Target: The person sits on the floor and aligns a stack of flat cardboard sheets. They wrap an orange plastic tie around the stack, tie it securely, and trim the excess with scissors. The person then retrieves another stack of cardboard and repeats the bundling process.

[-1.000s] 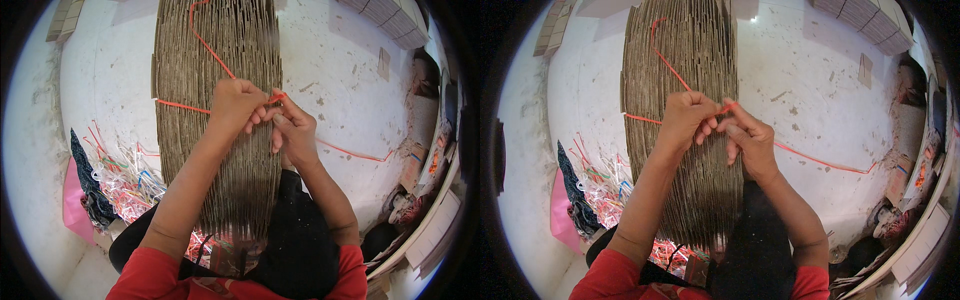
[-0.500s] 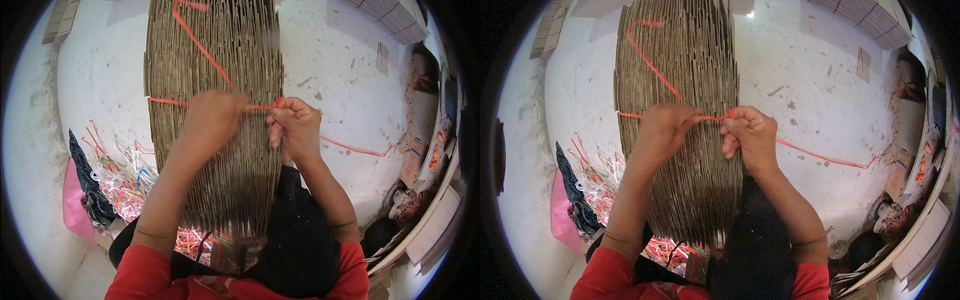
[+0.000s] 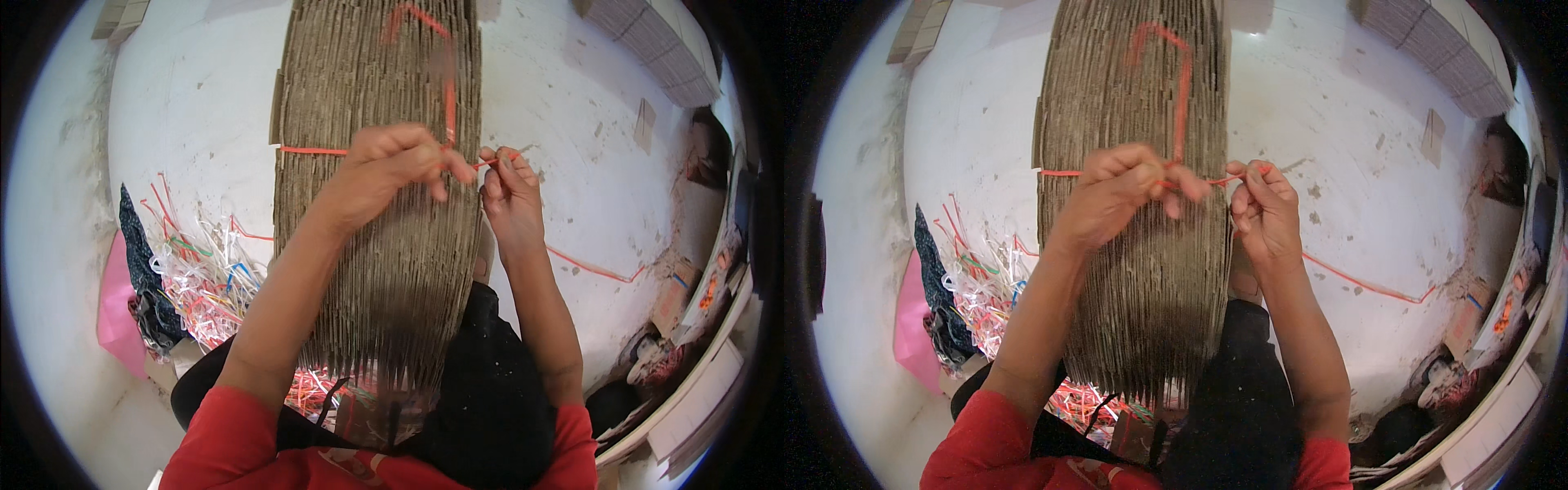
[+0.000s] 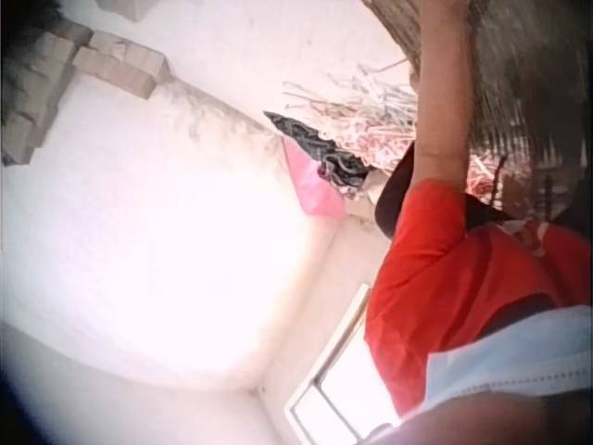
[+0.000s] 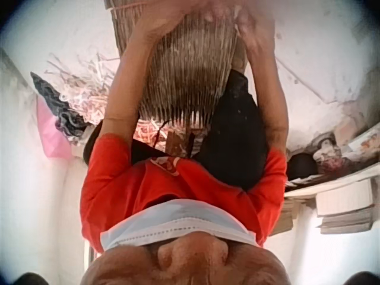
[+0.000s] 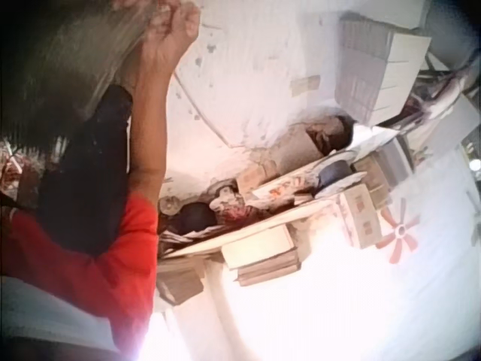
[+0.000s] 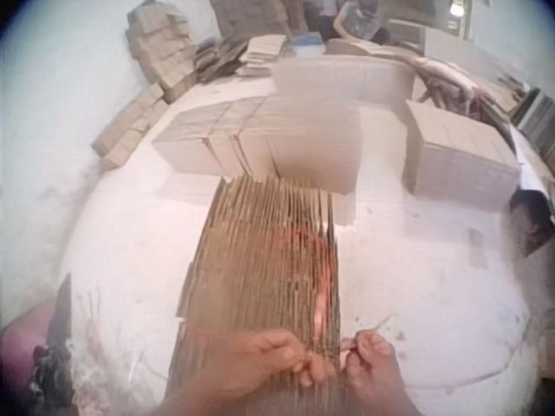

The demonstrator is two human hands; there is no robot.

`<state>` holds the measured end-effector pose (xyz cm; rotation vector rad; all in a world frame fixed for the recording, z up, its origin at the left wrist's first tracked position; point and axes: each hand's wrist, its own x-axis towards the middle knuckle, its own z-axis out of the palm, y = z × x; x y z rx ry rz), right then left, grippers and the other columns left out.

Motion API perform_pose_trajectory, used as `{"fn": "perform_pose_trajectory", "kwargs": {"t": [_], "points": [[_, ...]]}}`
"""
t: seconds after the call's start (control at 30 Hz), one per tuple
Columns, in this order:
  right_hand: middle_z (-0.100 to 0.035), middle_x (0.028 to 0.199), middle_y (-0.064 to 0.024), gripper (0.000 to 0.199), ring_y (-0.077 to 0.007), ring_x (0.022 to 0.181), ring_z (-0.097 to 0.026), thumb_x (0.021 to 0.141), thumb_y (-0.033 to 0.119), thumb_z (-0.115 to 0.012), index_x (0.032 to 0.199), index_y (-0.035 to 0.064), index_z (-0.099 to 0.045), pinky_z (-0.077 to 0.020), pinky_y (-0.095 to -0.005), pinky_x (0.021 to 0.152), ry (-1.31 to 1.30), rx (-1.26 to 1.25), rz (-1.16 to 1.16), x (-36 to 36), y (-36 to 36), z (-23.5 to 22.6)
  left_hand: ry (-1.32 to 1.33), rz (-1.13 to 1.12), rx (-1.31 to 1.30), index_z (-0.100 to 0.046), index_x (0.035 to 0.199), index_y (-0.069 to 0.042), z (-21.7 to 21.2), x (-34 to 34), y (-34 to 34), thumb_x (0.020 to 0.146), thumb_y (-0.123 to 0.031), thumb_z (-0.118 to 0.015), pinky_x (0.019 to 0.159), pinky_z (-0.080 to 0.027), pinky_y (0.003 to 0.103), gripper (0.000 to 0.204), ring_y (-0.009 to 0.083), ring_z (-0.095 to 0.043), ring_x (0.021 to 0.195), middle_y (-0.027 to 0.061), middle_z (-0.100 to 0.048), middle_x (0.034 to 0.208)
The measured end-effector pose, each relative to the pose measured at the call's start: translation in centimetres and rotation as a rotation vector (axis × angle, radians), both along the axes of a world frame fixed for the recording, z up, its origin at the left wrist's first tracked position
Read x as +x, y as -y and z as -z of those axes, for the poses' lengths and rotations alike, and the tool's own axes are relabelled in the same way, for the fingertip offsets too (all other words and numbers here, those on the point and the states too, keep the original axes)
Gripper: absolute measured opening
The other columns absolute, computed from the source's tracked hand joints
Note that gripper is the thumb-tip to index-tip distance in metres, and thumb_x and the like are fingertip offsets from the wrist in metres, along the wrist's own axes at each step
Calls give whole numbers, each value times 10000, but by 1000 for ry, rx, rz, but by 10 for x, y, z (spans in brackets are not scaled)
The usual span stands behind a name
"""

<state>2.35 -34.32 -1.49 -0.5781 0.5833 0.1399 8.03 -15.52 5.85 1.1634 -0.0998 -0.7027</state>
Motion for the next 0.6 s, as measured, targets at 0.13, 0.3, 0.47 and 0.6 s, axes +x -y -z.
{"fn": "perform_pose_trajectory", "kwargs": {"t": [0.13, 0.3, 0.47, 0.6], "points": [[-602, 720, -130, 83, -100, 382, -476, 933, 87, -478, 890, 20, -499, -369, -191, 306, 146, 93, -126, 11, 0, 0, 148, 138, 146, -478, 697, -22, 2, 11, -2, 935, -240, -510, 572, -411, 231, 324, 119, -514, 612, 39, -552, 711], [-501, 584, -19, 137, -26, 369, -328, 877, 122, -572, 802, 11, -542, -222, -168, 321, 43, -287, -453, 24, 26, 2, 634, 234, 576, -453, 713, -32, 17, 19, -25, 932, -228, -527, 490, -329, 225, 303, 86, -383, 537, -15, -402, 624], [-516, 596, -13, 105, -45, 403, -367, 857, 99, -582, 806, 7, -593, -295, -203, 370, 102, -490, -593, 33, 27, -7, 531, 25, 551, -427, 724, -9, 26, 15, -26, 916, -214, -542, 520, -362, 270, 303, 116, -375, 572, 45, -364, 631], [-530, 644, -20, 87, -82, 520, -458, 828, 79, -594, 797, 12, -639, -386, -252, 496, 363, -977, -779, 30, 26, -26, 548, -21, 576, -422, 725, -9, 28, 11, -24, 915, -201, -543, 512, -361, 273, 296, 122, -367, 566, 44, -359, 629]]}}
